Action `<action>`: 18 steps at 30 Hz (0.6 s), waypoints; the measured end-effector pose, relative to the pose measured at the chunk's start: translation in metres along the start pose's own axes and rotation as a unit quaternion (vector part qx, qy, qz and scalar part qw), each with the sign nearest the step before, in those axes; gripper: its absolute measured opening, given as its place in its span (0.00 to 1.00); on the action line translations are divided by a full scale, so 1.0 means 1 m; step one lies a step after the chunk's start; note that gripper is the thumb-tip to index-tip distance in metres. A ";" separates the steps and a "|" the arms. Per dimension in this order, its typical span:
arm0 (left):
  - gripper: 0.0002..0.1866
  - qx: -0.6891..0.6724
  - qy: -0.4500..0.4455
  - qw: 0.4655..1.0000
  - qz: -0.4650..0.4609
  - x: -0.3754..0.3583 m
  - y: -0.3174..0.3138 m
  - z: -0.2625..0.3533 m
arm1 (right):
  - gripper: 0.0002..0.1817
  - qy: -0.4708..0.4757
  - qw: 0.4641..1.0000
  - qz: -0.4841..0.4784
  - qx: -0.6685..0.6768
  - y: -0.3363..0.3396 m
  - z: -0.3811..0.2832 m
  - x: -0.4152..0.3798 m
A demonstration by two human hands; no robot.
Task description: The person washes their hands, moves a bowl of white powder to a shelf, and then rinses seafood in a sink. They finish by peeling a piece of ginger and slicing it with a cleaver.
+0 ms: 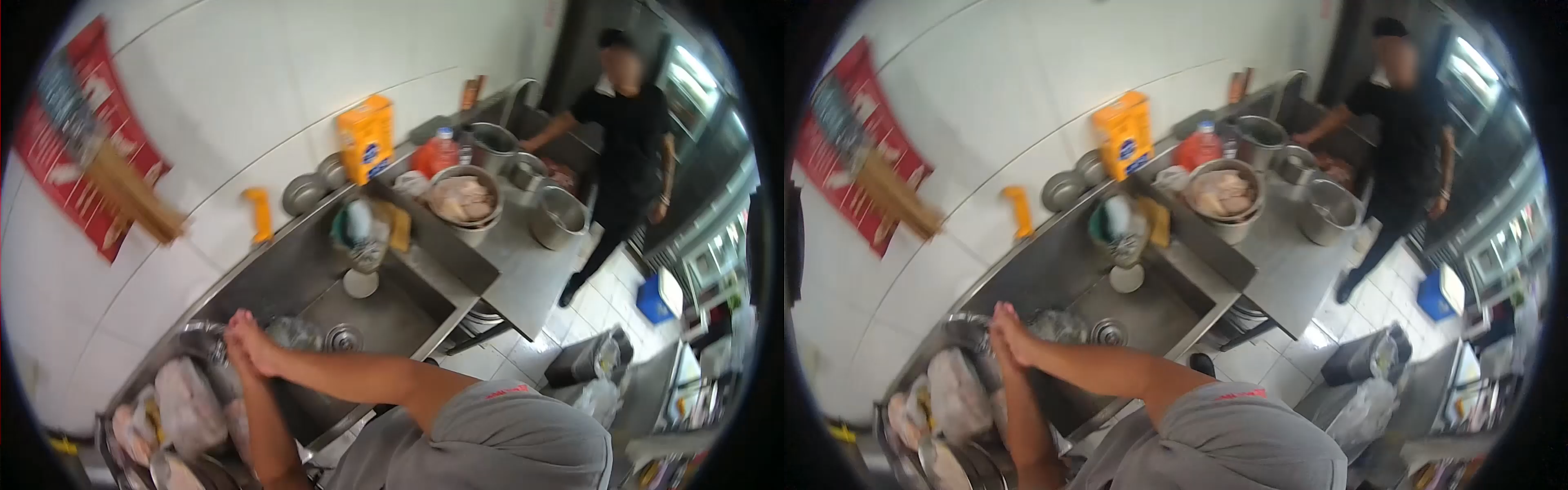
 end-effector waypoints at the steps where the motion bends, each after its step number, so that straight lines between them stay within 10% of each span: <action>1: 0.22 -0.010 0.009 1.000 -0.004 -0.005 -0.006 -0.005 | 0.40 0.004 0.993 0.032 -0.113 0.007 -0.004 0.009; 4: 0.23 -0.037 0.045 0.998 -0.037 -0.024 -0.032 -0.022 | 0.41 0.059 0.896 0.083 -0.432 -0.010 -0.044 0.023; 7: 0.23 -0.037 0.056 0.997 -0.046 -0.025 -0.041 -0.031 | 0.40 0.060 0.878 0.072 -0.468 -0.050 -0.040 -0.014; 10: 0.24 -0.025 0.031 0.999 -0.010 0.000 -0.006 -0.025 | 0.34 0.039 0.564 0.061 -0.823 -0.041 -0.038 -0.022; 16: 0.26 -0.049 -0.002 0.998 -0.031 0.077 0.107 -0.054 | 0.26 0.277 0.247 -0.124 -0.920 -0.032 -0.022 -0.042; 18: 0.25 -0.146 0.078 0.985 -0.048 0.046 0.052 -0.044 | 0.27 0.176 0.210 -0.048 -0.960 -0.038 -0.037 -0.022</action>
Point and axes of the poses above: each hand's wrist, its own x-axis towards the middle knuckle, its own y-axis out of the back of the hand, z = x × y, the point moved 7 cm from there along x, towards the middle knuckle, and after that the axes turned 1 degree about x, right-handed, at the moved point
